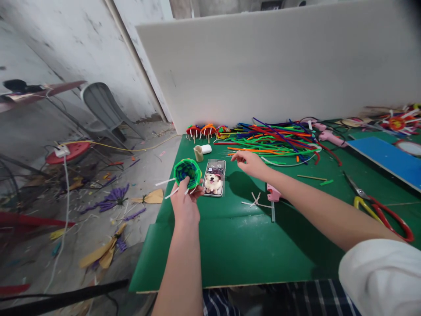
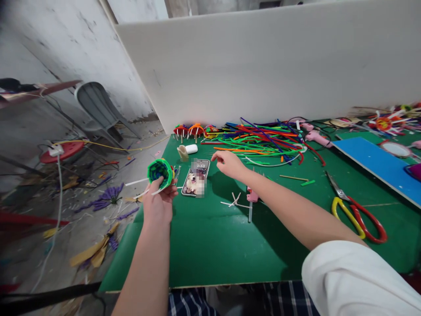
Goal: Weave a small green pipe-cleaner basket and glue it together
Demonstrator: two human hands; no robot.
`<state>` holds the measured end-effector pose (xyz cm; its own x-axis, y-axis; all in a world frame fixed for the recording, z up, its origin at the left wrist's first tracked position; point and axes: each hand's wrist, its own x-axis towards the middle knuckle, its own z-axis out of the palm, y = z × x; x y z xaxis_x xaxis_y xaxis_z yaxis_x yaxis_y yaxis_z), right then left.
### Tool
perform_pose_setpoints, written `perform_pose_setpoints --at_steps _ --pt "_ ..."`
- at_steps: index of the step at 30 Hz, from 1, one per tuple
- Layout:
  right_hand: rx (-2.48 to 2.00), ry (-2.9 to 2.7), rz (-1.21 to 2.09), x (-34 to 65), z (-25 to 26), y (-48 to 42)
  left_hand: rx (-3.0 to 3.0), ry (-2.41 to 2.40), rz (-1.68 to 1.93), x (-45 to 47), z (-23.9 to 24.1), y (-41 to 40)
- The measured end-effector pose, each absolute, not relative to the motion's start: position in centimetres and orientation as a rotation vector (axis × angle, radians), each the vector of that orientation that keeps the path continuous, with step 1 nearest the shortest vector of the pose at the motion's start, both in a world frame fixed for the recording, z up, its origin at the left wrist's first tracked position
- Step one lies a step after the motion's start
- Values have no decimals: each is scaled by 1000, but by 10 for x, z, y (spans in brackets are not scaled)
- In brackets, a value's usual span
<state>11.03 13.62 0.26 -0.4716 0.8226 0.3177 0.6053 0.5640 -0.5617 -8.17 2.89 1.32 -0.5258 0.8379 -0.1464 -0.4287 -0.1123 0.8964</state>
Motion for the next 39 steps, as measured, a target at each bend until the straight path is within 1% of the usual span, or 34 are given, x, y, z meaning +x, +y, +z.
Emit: perform_pose_setpoints --at_steps 21,27,34,37,39 --pt "-1114 -2324 501 105 0 135 521 1214 1774 -80 13 30" --pt "-1154 -2277 489 141 8 108 514 1206 1776 -80 14 29" --pt "-1457 -2134 367 212 10 59 501 1222 1766 -81 17 27" --pt "-1618 -2236 224 240 4 41 500 1222 1759 -81 18 26" --pt "-1635 -2397 142 252 -3 30 510 1217 1758 -81 17 25"
